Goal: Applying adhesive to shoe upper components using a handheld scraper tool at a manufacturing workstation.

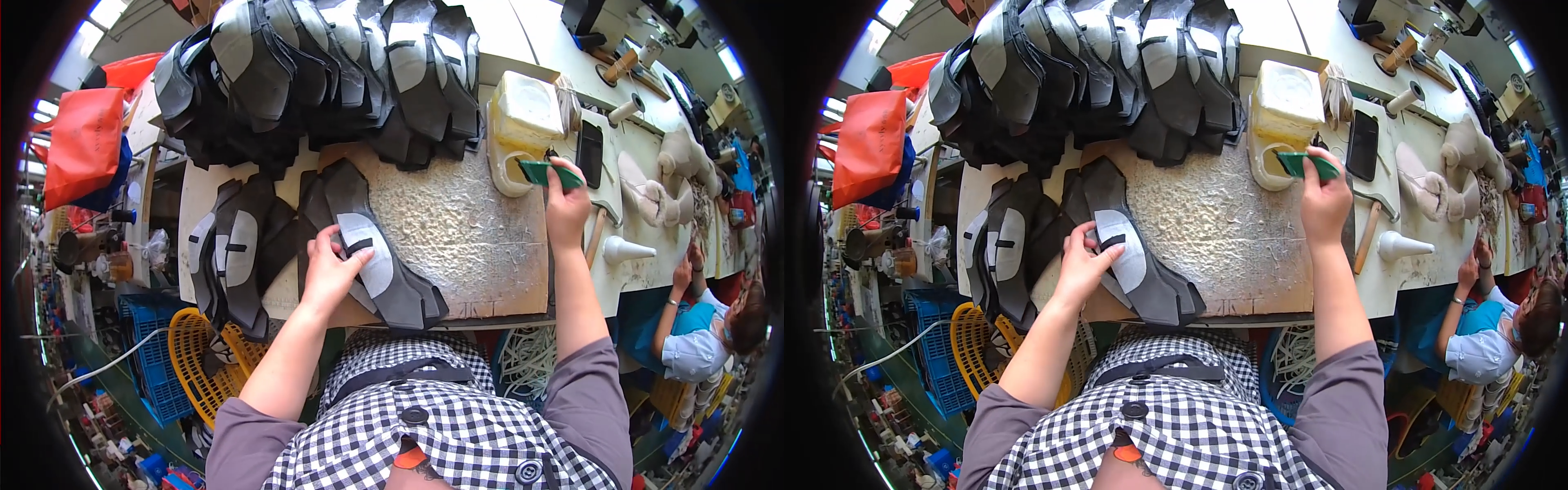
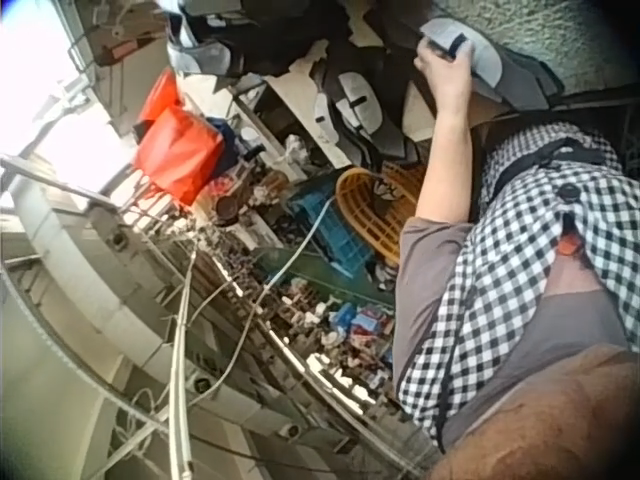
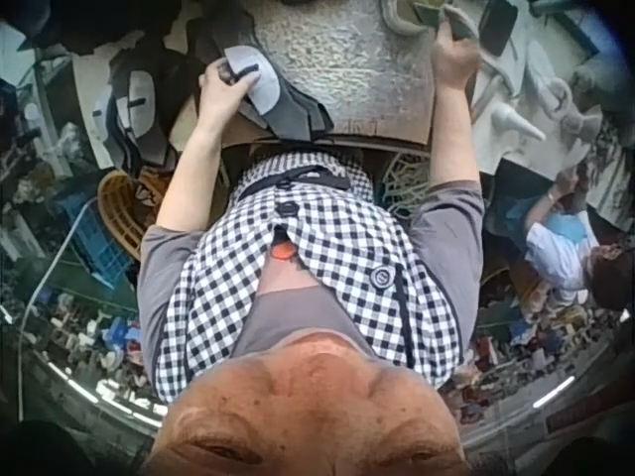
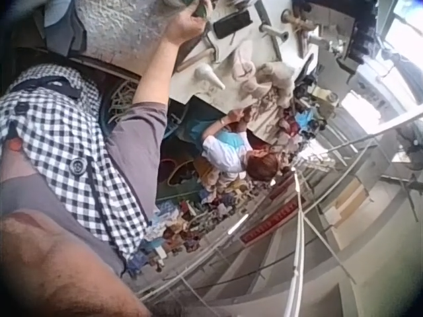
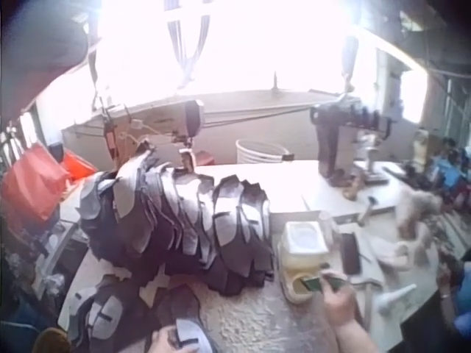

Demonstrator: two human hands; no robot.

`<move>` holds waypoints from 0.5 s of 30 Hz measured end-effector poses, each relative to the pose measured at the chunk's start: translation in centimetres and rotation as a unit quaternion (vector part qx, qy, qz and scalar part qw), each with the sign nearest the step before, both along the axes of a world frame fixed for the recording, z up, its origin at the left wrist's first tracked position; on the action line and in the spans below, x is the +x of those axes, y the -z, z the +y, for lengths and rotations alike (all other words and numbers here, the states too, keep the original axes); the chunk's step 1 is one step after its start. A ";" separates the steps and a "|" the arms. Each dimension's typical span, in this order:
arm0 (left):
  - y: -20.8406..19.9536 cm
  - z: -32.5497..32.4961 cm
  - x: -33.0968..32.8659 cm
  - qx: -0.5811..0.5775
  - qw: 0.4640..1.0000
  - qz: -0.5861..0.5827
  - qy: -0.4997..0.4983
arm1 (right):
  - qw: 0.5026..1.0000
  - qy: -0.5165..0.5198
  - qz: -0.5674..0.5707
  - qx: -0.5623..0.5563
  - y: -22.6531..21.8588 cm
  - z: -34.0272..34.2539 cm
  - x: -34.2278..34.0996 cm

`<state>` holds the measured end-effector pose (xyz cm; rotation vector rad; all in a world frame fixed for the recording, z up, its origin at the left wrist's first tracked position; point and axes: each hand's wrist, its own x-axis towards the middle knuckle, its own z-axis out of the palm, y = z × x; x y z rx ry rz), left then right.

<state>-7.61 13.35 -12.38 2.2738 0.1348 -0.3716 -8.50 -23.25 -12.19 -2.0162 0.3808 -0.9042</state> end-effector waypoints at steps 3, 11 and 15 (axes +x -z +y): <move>1.6 0.1 -0.4 0.012 1.000 -0.012 -0.006 | 0.998 -0.010 0.056 0.020 0.7 -0.6 1.2; 3.5 1.1 -1.5 -0.148 0.986 0.048 -0.061 | 0.910 -0.114 0.197 0.346 3.8 2.0 -0.8; 2.6 0.0 -1.0 -0.102 0.990 0.068 -0.064 | 0.794 -0.312 0.166 0.495 4.5 14.5 0.3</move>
